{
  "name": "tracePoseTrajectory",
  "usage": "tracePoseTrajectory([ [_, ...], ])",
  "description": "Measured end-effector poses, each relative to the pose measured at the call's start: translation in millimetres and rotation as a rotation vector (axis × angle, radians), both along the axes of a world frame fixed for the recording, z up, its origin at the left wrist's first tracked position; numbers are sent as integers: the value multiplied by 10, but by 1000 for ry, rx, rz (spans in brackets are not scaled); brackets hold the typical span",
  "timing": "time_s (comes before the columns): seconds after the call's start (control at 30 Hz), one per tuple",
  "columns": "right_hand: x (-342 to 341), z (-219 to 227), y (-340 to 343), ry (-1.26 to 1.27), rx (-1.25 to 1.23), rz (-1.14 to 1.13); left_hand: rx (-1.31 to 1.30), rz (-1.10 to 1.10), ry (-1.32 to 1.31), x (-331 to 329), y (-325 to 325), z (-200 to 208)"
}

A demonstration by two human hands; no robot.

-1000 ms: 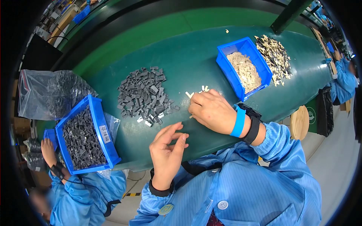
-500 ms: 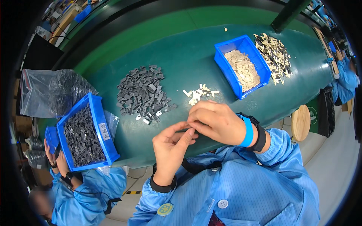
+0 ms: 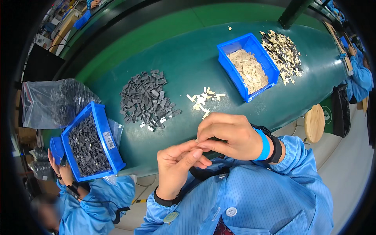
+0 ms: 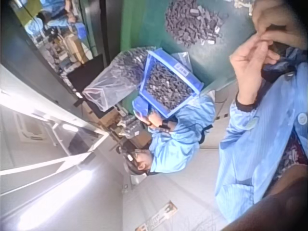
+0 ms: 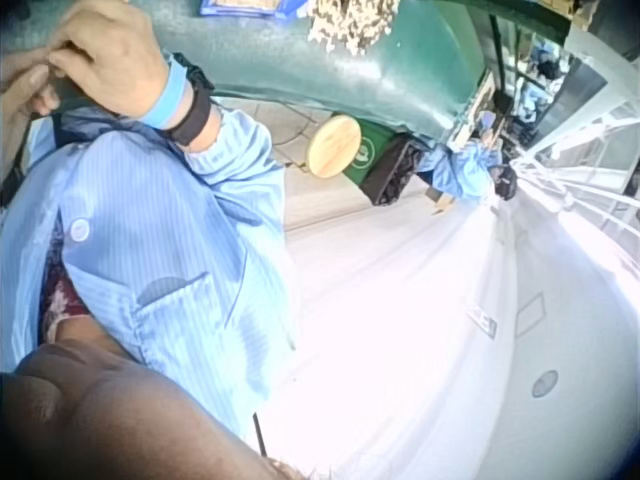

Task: Assembling small black and white plastic components at a factory assembly line.

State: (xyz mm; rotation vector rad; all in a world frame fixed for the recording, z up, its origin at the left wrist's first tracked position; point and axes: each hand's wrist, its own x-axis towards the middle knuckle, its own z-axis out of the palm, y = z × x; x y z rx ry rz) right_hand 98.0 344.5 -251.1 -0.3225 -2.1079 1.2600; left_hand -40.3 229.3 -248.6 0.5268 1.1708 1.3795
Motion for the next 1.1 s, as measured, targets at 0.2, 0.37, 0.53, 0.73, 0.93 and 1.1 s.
tracePoseTrajectory([
  [0.2, 11, 21, -7, 32, -221, 36, 153, -4, 124, 30, 1, -29],
  [0.37, 25, 56, -3, 21, -242, 82, 181, -50, 272, 10, -10, 37],
  [0.53, 17, 63, 1, -15, -49, 66, 168, 30, 304, 44, -28, 52],
  [0.73, 127, 150, 49, -92, -511, -133, 98, 125, 13, 18, -50, 57],
  [0.93, 78, 143, -118, -45, -929, 93, 95, 148, 52, 49, -46, 65],
  [1.1, 16, 38, -194, -10, -829, 16, 66, 174, 138, 84, -42, 80],
])
